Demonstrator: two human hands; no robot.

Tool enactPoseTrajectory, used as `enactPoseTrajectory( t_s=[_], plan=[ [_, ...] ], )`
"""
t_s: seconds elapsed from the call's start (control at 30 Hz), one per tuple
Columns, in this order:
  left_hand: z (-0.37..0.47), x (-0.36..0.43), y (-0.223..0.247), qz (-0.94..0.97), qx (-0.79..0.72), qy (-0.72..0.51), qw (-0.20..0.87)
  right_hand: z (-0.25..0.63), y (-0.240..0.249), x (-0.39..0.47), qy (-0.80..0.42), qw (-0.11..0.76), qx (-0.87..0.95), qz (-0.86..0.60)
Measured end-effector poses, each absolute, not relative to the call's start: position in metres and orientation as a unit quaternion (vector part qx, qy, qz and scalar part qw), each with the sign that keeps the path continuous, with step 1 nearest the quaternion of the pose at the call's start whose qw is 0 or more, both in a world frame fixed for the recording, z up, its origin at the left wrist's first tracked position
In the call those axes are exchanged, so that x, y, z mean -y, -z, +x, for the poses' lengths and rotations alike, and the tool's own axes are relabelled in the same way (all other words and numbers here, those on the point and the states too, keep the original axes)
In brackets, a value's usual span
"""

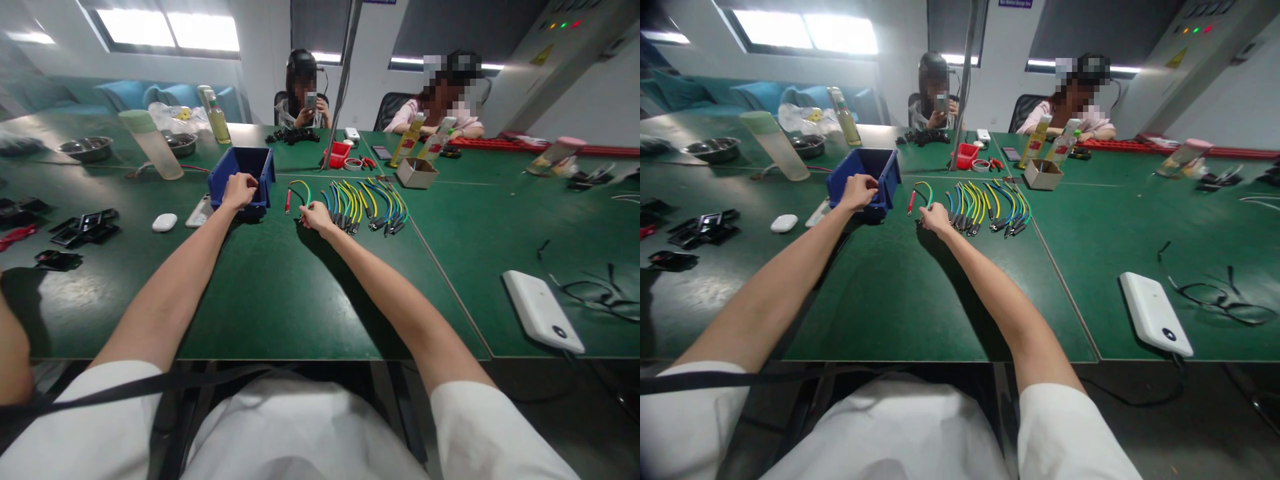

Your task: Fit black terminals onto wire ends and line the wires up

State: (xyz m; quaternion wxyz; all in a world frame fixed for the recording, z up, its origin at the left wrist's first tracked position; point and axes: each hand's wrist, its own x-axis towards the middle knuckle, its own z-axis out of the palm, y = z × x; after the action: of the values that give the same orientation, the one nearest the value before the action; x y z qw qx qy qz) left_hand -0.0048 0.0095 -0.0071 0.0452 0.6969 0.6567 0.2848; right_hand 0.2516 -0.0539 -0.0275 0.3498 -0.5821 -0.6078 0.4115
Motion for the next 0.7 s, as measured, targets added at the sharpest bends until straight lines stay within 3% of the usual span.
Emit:
enactPoseTrajectory(
  t_s=[0.3, 0.7],
  plan=[
    [-0.004, -0.008, 0.007, 0.686, -0.664, -0.296, 0.04, 0.26, 0.026, 0.075, -0.394, 0.36, 0.627, -0.568],
    [-0.006, -0.012, 0.009, 0.68, -0.65, -0.336, 0.049, 0.279, 0.024, 0.116, -0.444, 0.433, 0.589, -0.517]
  ],
)
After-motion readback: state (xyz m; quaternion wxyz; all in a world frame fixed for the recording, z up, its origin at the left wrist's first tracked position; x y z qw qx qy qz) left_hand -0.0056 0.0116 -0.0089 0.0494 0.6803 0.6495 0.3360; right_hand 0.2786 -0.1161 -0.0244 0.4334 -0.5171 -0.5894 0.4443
